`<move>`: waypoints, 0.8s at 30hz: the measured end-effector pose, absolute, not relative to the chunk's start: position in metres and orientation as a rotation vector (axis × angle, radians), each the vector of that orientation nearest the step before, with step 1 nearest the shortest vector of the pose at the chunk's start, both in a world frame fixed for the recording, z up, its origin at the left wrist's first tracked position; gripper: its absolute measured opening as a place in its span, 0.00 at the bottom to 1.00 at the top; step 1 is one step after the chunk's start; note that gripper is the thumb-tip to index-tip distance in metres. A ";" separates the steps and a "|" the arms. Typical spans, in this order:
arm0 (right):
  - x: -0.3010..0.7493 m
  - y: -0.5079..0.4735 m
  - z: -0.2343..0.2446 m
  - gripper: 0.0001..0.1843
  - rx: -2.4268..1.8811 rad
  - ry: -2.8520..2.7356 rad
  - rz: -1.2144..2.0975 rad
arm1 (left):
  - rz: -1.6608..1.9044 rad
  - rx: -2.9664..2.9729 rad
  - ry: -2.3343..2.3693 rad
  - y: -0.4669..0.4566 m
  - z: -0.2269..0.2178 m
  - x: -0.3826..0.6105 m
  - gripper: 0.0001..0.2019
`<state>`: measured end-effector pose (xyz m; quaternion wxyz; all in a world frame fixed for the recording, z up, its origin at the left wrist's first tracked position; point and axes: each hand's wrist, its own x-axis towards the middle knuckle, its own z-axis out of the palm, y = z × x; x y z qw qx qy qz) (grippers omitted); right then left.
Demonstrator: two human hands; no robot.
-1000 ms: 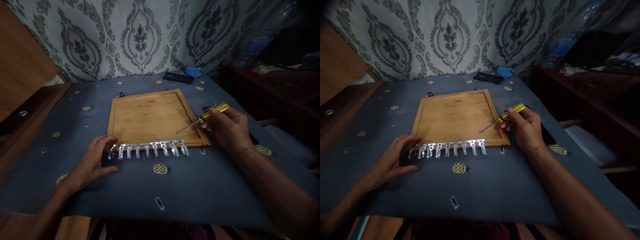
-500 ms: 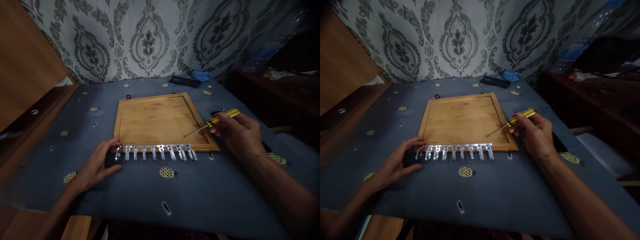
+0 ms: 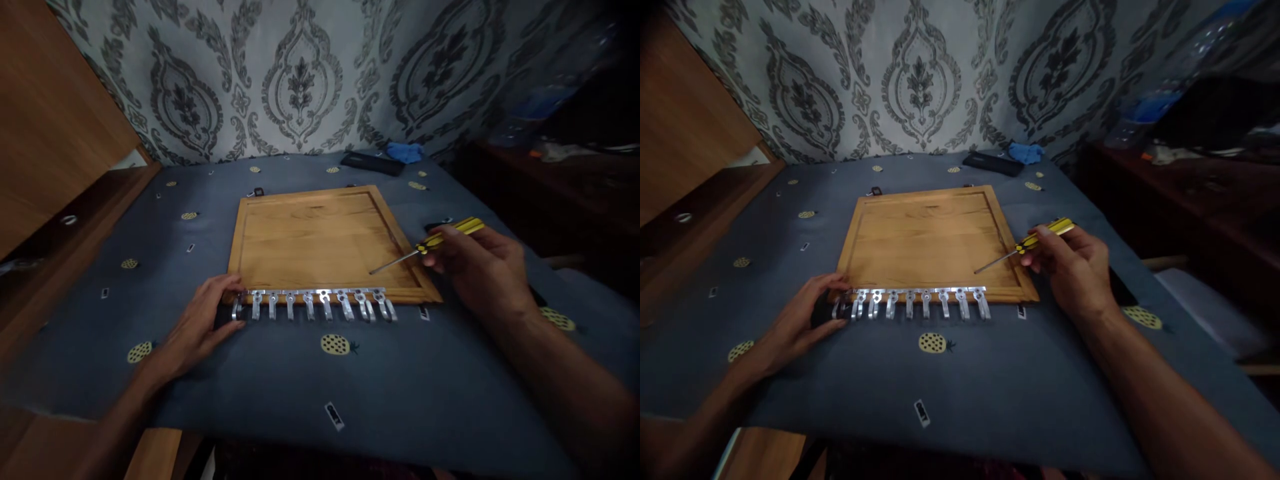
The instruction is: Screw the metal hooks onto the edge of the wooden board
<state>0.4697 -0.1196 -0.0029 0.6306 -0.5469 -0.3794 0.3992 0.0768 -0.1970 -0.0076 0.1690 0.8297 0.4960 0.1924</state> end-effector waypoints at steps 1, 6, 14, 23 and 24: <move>0.470 -0.120 -0.003 0.20 -1.248 -0.869 0.912 | 0.541 2.366 1.402 -0.197 -0.007 0.077 0.29; 0.470 -0.119 -0.004 0.16 -1.226 -0.890 0.919 | 0.567 2.353 1.405 -0.199 -0.008 0.078 0.30; 0.477 -0.118 -0.011 0.11 -1.353 -0.929 0.990 | 0.620 2.466 1.429 -0.196 -0.007 0.080 0.32; 0.480 -0.114 -0.015 0.18 -1.411 -0.945 1.001 | 0.697 2.567 1.362 -0.200 -0.009 0.087 0.29; 0.480 -0.115 -0.016 0.18 -1.416 -0.945 0.992 | 0.725 2.569 1.347 -0.200 -0.010 0.087 0.27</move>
